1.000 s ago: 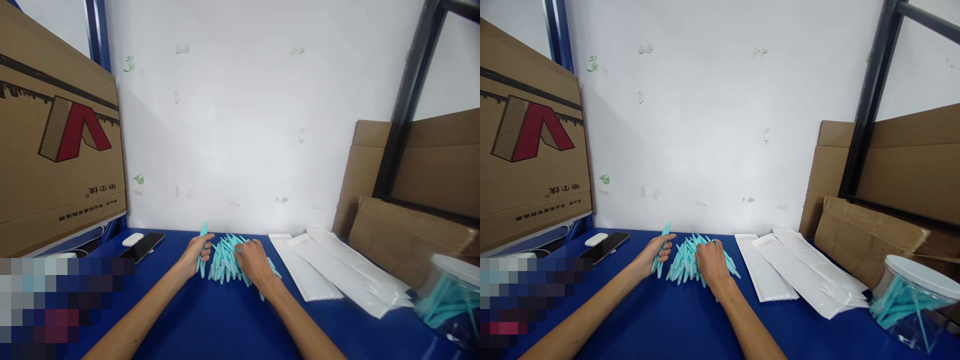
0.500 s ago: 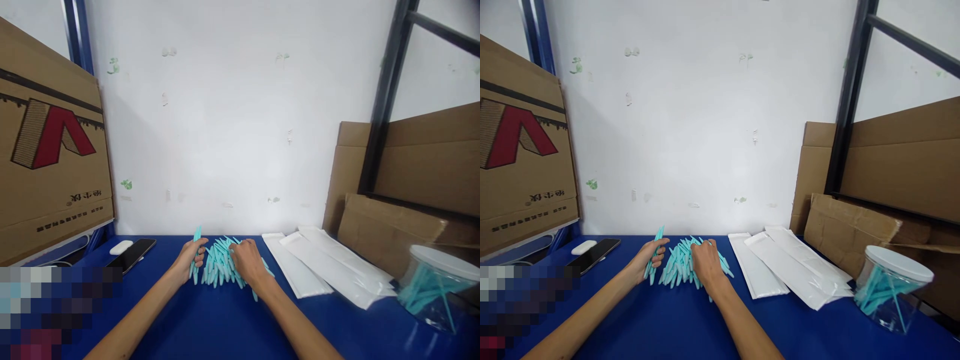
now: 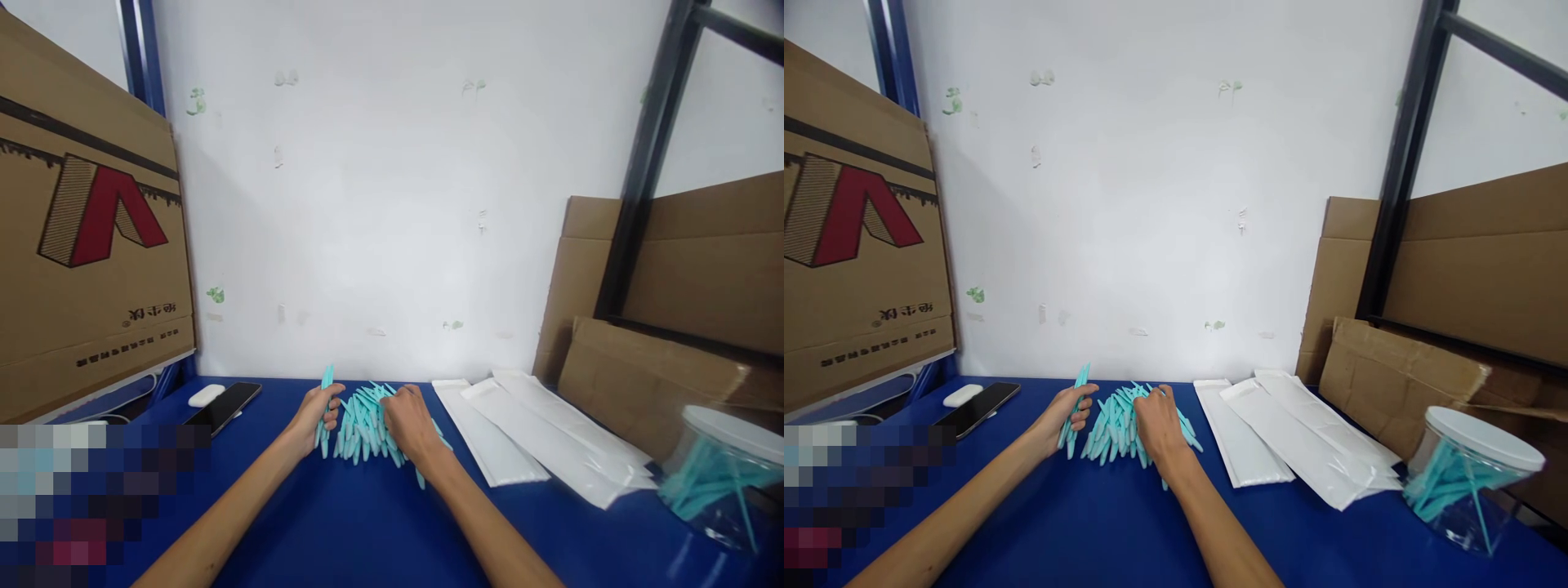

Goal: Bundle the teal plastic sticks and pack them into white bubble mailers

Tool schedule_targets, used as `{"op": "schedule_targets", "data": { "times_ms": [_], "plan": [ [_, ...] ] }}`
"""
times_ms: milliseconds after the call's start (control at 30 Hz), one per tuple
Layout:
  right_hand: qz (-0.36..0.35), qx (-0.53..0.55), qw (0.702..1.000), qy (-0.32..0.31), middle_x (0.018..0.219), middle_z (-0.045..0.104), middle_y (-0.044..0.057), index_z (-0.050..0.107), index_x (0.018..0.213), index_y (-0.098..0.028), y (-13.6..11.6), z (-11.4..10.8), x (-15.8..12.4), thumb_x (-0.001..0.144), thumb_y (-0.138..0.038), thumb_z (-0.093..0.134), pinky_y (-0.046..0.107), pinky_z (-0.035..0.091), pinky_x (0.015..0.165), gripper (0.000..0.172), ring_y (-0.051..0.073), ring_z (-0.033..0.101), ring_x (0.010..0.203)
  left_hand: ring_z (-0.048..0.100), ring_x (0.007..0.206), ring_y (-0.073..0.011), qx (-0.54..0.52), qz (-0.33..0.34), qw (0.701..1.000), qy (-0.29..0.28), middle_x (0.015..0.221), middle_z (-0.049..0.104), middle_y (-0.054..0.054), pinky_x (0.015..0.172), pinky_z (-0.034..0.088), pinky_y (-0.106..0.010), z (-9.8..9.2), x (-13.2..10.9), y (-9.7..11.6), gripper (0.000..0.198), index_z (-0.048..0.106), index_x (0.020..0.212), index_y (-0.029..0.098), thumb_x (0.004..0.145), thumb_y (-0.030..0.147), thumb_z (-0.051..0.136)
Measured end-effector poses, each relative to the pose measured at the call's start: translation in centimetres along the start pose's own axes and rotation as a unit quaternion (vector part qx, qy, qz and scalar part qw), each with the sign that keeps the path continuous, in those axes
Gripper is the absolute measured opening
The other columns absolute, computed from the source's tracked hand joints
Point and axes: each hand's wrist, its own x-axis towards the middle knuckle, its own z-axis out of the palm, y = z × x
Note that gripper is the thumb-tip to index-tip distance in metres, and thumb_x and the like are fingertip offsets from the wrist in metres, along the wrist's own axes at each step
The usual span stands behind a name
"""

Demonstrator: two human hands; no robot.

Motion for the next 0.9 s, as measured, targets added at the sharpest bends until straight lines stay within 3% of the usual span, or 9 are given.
{"op": "schedule_targets", "data": {
  "times_ms": [100,267,367,600,733,800,900],
  "plan": [
    [0.011,0.047,0.999,0.016,0.083,0.074,0.017,0.076,0.085,-0.012,0.4,-0.6,0.0,0.085,-0.003,0.048,0.037,0.039,0.096,0.029,0.027,0.069,0.091,0.027,0.036,-0.0034,-0.002,0.002,1.000,-0.001,0.051,0.039,0.011,0.033,0.021,-0.016,0.0,-0.1,0.1,0.028,0.052,0.088,0.018,0.073,0.030,0.073],
    [0.040,0.170,0.984,0.047,0.108,0.076,0.010,0.076,0.110,-0.019,1.1,-1.0,-0.1,0.085,-0.008,0.053,0.031,0.049,0.092,0.036,0.025,0.071,0.103,0.026,0.036,-0.0031,0.000,0.004,1.000,-0.004,0.050,0.038,0.011,0.033,0.020,-0.016,0.0,-0.2,0.1,0.032,0.056,0.090,0.015,0.071,0.032,0.075],
    [0.063,0.239,0.967,0.062,0.107,0.077,0.008,0.078,0.107,-0.019,1.3,-0.9,0.0,0.081,-0.007,0.058,0.033,0.052,0.092,0.035,0.026,0.072,0.102,0.025,0.036,-0.0031,0.003,0.004,1.000,-0.010,0.049,0.036,0.012,0.033,0.019,-0.017,-0.1,-0.3,0.1,0.034,0.059,0.092,0.014,0.070,0.032,0.077],
    [0.111,0.425,0.892,0.111,0.101,0.078,0.007,0.077,0.109,-0.018,1.5,-1.7,0.3,0.083,-0.029,0.066,0.031,0.058,0.080,0.030,0.026,0.074,0.096,0.022,0.037,-0.0030,-0.017,0.017,0.998,-0.051,0.050,0.031,0.012,0.033,0.018,-0.016,0.1,-0.6,0.5,0.041,0.063,0.097,0.012,0.071,0.039,0.079],
    [0.109,0.496,0.855,0.105,0.089,0.079,0.008,0.078,0.107,-0.016,-0.2,-1.5,0.1,0.079,-0.037,0.071,0.035,0.059,0.073,0.036,0.029,0.075,0.087,0.018,0.037,-0.0024,-0.069,0.049,0.993,-0.081,0.054,0.035,0.011,0.031,0.015,-0.017,1.2,-1.5,1.0,0.046,0.061,0.094,0.014,0.072,0.050,0.077],
    [0.103,0.515,0.844,0.105,0.088,0.079,0.008,0.078,0.105,-0.018,-1.6,-1.2,-0.1,0.076,-0.037,0.073,0.036,0.059,0.075,0.035,0.029,0.075,0.087,0.020,0.037,-0.0024,-0.057,0.077,0.994,-0.058,0.055,0.037,0.011,0.031,0.016,-0.017,1.7,-1.9,0.9,0.046,0.059,0.090,0.015,0.070,0.052,0.078],
    [0.096,0.543,0.827,0.111,0.091,0.079,0.008,0.079,0.104,-0.019,-3.6,-0.8,-0.3,0.074,-0.036,0.074,0.039,0.059,0.081,0.035,0.029,0.074,0.089,0.028,0.037,-0.0038,0.000,0.122,0.992,0.036,0.052,0.039,0.010,0.032,0.020,-0.017,1.9,-2.0,0.3,0.042,0.052,0.075,0.018,0.068,0.049,0.079]
  ]
}}
